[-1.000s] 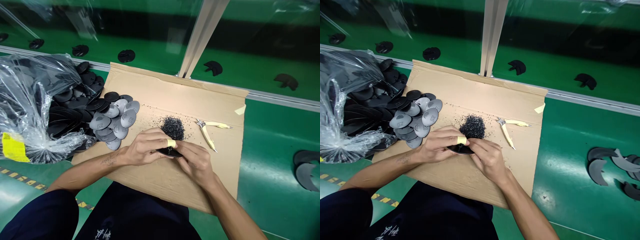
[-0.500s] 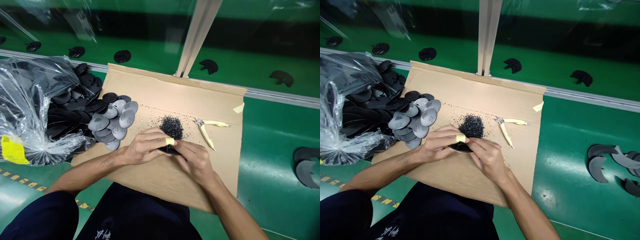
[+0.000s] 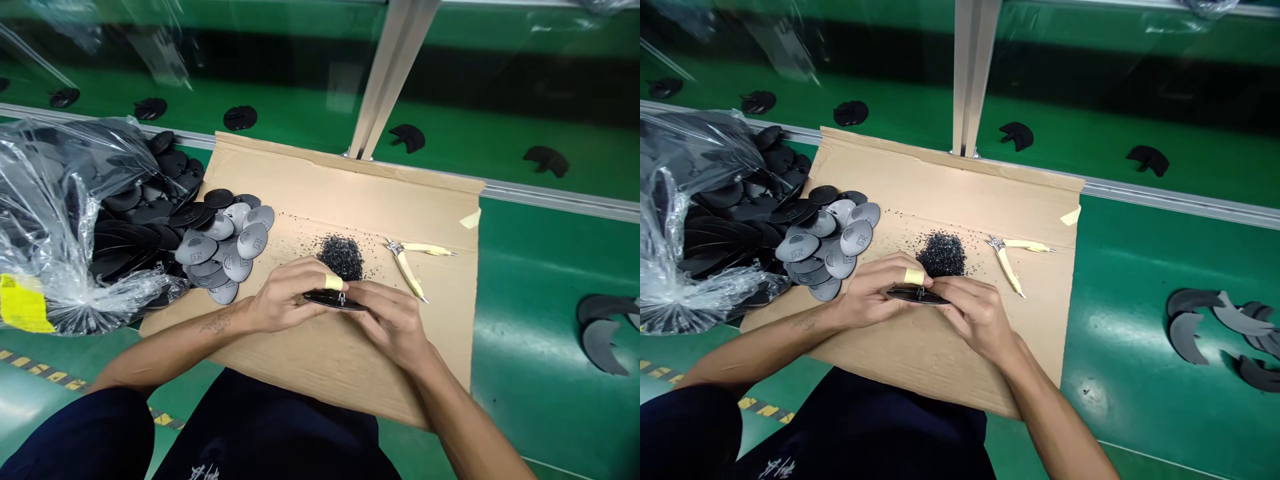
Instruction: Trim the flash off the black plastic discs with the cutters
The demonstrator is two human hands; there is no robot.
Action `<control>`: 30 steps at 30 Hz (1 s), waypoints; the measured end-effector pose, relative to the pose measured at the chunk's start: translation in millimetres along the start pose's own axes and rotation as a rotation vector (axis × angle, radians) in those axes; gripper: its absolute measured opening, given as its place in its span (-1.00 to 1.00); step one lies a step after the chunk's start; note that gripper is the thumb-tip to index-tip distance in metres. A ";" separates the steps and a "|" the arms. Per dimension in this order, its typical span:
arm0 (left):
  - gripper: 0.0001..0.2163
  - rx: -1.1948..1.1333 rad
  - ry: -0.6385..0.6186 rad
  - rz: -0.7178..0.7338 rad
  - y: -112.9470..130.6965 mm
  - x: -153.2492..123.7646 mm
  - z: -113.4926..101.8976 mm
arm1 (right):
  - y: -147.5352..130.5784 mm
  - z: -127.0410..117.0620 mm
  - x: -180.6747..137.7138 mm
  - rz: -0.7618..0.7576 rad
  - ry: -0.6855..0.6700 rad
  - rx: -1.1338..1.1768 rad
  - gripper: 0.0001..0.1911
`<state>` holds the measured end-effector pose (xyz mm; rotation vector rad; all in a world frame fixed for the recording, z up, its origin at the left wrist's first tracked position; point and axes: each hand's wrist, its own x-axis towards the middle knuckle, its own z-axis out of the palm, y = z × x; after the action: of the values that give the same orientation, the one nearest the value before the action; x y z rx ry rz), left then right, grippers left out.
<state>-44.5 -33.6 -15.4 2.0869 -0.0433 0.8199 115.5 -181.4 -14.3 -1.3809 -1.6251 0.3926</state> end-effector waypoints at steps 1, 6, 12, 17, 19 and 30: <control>-0.83 0.010 0.006 -0.004 0.1 -0.4 0.0 | 1.1 -5.8 1.6 0.013 -0.023 -0.033 -0.74; -0.81 0.093 0.051 -0.048 -1.1 -2.2 -2.0 | 26.5 -47.6 -2.2 0.183 0.022 -0.575 -0.54; -0.79 0.115 0.057 -0.068 -4.6 -3.9 -3.3 | 52.9 -65.7 -16.3 0.358 0.021 -0.790 -0.60; -0.79 0.078 0.060 -0.066 -5.7 -5.0 -1.8 | 38.4 -57.3 -6.7 0.470 0.056 -0.589 -0.67; -0.78 0.073 0.066 -0.066 -5.9 -5.5 -1.2 | 29.8 -52.0 -1.0 0.513 0.121 -0.433 -0.71; -0.80 -0.006 0.123 -0.100 -9.6 -7.4 0.7 | -0.4 -20.4 9.1 0.564 0.268 0.506 -0.73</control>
<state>-46.9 -30.0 -26.8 2.0119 0.1242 0.8832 132.2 -179.7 0.5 -1.3979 -0.8186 0.8433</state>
